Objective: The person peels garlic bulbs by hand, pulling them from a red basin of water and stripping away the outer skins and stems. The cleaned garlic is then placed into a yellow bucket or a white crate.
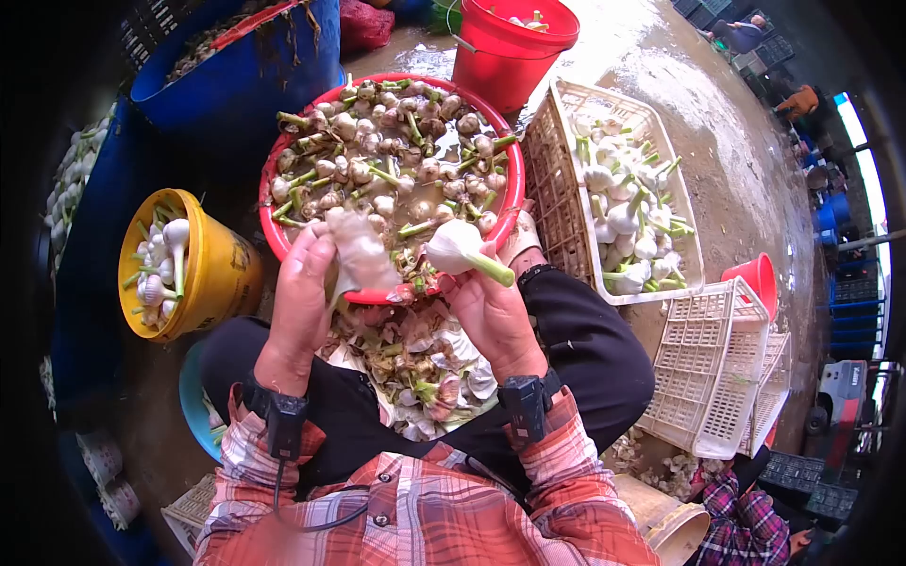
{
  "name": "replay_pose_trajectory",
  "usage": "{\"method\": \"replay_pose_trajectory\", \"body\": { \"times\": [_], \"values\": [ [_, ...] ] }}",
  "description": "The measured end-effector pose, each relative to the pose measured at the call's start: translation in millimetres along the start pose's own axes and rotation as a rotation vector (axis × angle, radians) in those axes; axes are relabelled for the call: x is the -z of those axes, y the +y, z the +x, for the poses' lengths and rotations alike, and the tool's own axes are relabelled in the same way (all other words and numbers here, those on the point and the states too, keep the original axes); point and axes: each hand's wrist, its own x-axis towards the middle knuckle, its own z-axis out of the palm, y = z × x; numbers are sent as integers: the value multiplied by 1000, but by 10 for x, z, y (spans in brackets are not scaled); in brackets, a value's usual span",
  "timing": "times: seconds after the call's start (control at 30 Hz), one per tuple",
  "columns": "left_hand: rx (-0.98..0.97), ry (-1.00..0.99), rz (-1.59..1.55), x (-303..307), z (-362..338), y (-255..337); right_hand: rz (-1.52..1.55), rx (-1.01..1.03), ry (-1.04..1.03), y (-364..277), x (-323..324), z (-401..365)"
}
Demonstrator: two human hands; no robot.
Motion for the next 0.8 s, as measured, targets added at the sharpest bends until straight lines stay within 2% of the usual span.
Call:
{"method": "replay_pose_trajectory", "body": {
  "times": [0.03,0.07,0.1,0.13,0.2,0.23,0.33,0.43,0.5,0.57,0.63,0.7,0.77,0.8],
  "values": [
    [35,-113,133,6,-52,-11,82,-39,-83,-19,27,28],
    [190,-251,398,-37,-108,-29,1,-57,73,-10,22,8],
    [-135,-517,895,-64,-150,-62,29,-106,123,-50,61,26],
    [-109,-581,1075,-129,-275,-116,23,-194,128,-98,147,63],
    [-232,-550,1358,-164,-362,-248,-87,-298,208,-236,66,170],
    [-353,-520,1372,-171,-326,-221,-215,-335,285,-284,85,287],
    [-339,-421,1189,-264,-208,-59,-218,-276,289,-655,267,981],
    [-342,-426,1177,-163,-209,-116,-201,152,152,-1449,-103,1880],
    [-357,-443,1146,-138,-188,-100,-350,258,280,-1702,-311,2234],
    [-296,-440,1149,-160,-163,13,-494,159,218,-1499,-361,2320],
    [-251,-391,1159,-147,-121,68,-585,-22,68,-1106,-150,2313],
    [-321,-312,1189,-120,-95,95,-810,-130,168,-583,110,2268],
    [-277,-309,1173,-91,-103,134,-1210,-134,166,-97,523,2258],
    [-237,-314,1197,-50,-116,107,-1452,14,47,139,735,2273]
  ]
}}
